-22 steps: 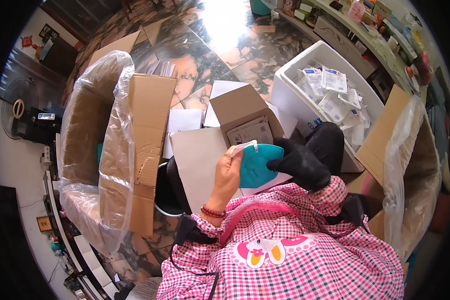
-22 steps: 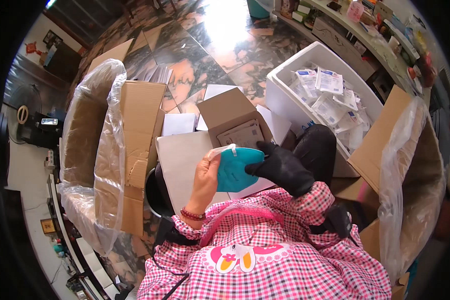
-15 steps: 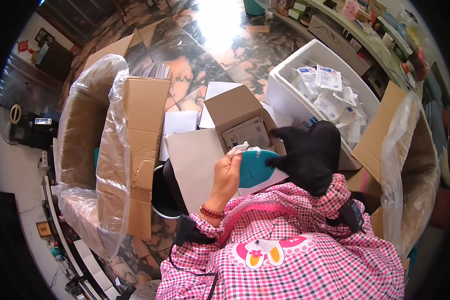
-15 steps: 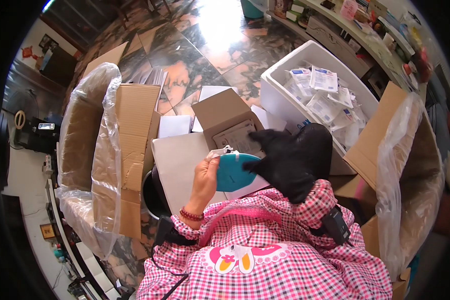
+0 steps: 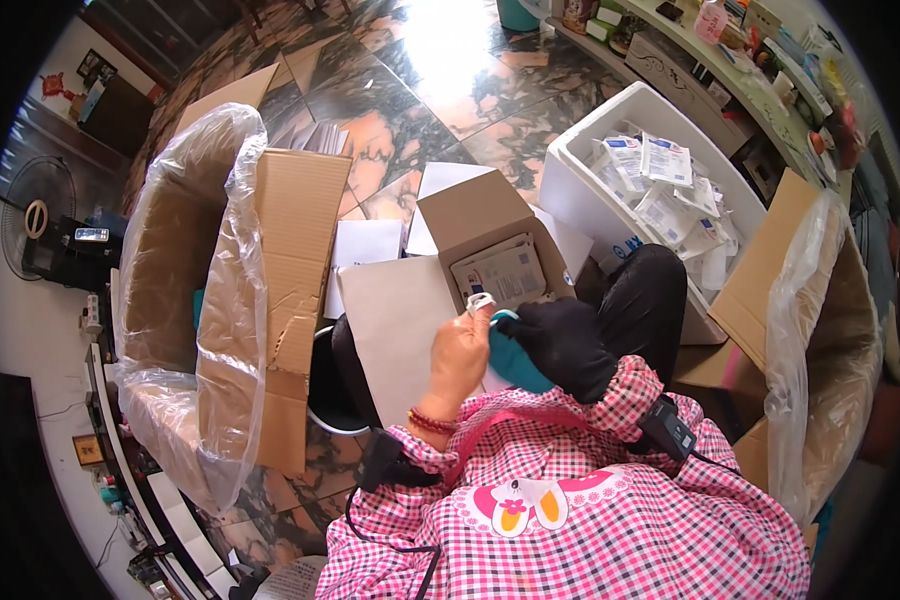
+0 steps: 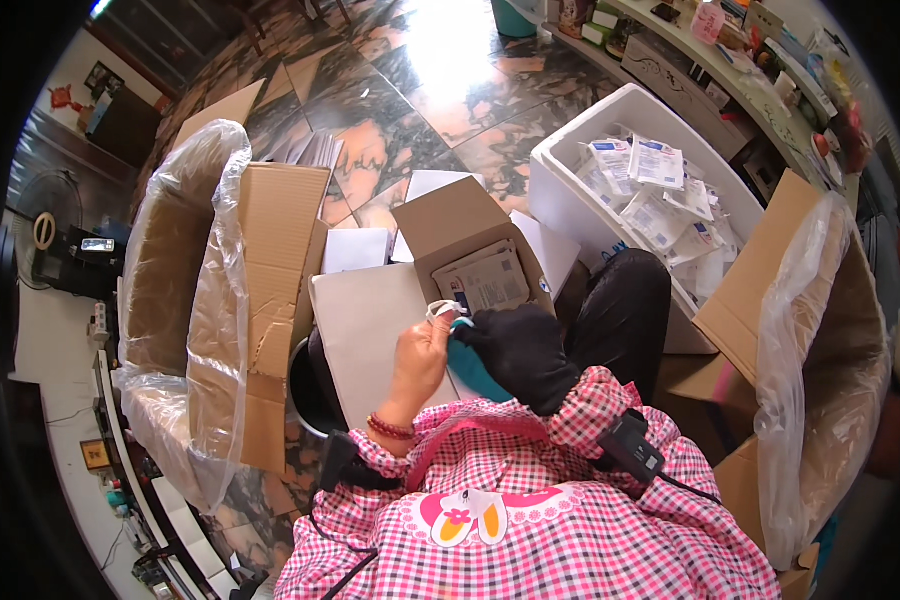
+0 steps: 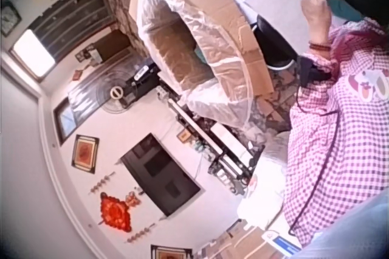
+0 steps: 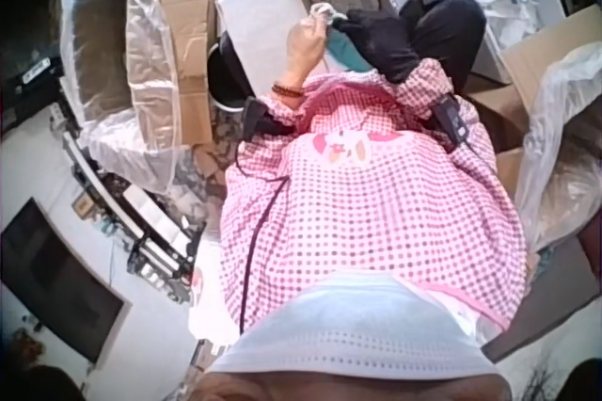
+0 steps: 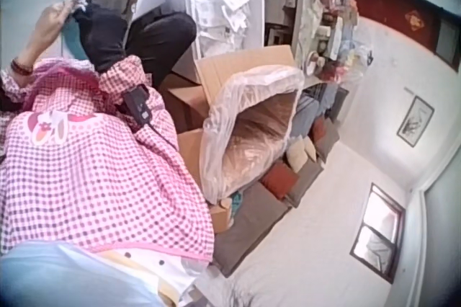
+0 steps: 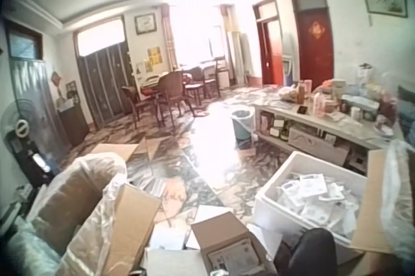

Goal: Sorting and packing green medical face masks into cardboard boxes.

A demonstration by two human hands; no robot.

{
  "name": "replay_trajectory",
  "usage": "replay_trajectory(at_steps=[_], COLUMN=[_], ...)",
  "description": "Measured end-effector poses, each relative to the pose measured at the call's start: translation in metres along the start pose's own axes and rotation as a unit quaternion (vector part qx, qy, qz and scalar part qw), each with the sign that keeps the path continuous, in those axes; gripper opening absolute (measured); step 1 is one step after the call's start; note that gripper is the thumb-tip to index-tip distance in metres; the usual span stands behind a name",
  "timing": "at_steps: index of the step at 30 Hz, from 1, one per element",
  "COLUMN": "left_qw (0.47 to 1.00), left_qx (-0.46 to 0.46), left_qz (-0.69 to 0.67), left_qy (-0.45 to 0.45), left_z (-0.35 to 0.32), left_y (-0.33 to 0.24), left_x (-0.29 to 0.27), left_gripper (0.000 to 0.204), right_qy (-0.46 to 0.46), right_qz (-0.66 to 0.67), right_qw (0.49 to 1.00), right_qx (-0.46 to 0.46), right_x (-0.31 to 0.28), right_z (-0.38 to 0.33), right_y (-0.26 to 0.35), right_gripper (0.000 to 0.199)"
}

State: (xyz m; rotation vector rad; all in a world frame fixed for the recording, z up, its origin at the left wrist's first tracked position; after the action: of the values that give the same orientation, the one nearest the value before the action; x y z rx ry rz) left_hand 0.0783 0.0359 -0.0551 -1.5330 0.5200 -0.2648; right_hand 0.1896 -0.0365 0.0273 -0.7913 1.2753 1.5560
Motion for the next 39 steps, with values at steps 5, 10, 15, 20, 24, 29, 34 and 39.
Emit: replay_trajectory(at_steps=[5, 10, 15, 20, 24, 29, 34, 39], left_qw=[0.948, 0.928, 0.930, 0.952, 0.944, 0.978, 0.973, 0.966], left_qx=[0.064, 0.109, 0.102, 0.076, -0.014, 0.130, 0.088, 0.064], left_qz=[0.312, 0.355, 0.353, 0.294, 0.328, 0.136, 0.091, 0.047], left_qy=[-0.025, -0.022, -0.011, -0.022, -0.023, 0.085, 0.191, 0.247], left_z=[-0.004, -0.003, 0.004, 0.007, 0.012, 0.006, 0.001, -0.002], left_y=[-0.020, -0.029, -0.024, -0.015, -0.037, -0.101, -0.075, -0.078], left_x=[0.002, 0.017, 0.024, 0.013, -0.019, 0.019, 0.038, 0.040], left_gripper=[0.055, 0.053, 0.053, 0.060, 0.051, 0.029, 0.016, 0.016], right_qy=[-0.078, -0.102, -0.128, -0.121, 0.052, 0.046, 0.142, 0.155], right_qz=[-0.033, -0.037, -0.029, -0.017, 0.005, 0.067, 0.042, 0.211], right_qw=[0.996, 0.994, 0.991, 0.992, 0.999, 0.997, 0.988, 0.961], right_qx=[0.017, -0.006, 0.020, -0.014, -0.004, 0.013, -0.054, -0.084], right_x=[-0.019, -0.025, -0.036, -0.050, -0.001, 0.006, 0.003, -0.004], right_z=[-0.008, -0.016, -0.021, -0.016, -0.014, -0.010, -0.006, -0.012], right_y=[-0.002, -0.002, -0.009, -0.004, -0.035, -0.034, -0.026, -0.030], right_gripper=[0.011, 0.014, 0.009, 0.012, 0.017, 0.018, 0.019, 0.015])
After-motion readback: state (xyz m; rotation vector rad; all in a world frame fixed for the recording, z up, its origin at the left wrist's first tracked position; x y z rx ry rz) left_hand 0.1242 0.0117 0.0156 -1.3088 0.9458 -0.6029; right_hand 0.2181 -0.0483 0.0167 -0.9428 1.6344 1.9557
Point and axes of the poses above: each hand's wrist, its own z-axis towards the middle knuckle, its own x-axis out of the palm, y = z × x, the point moved 10 cm from there along z, towards the middle knuckle, and after that the axes turned 15 degrees about -z, right-handed, at the moved point
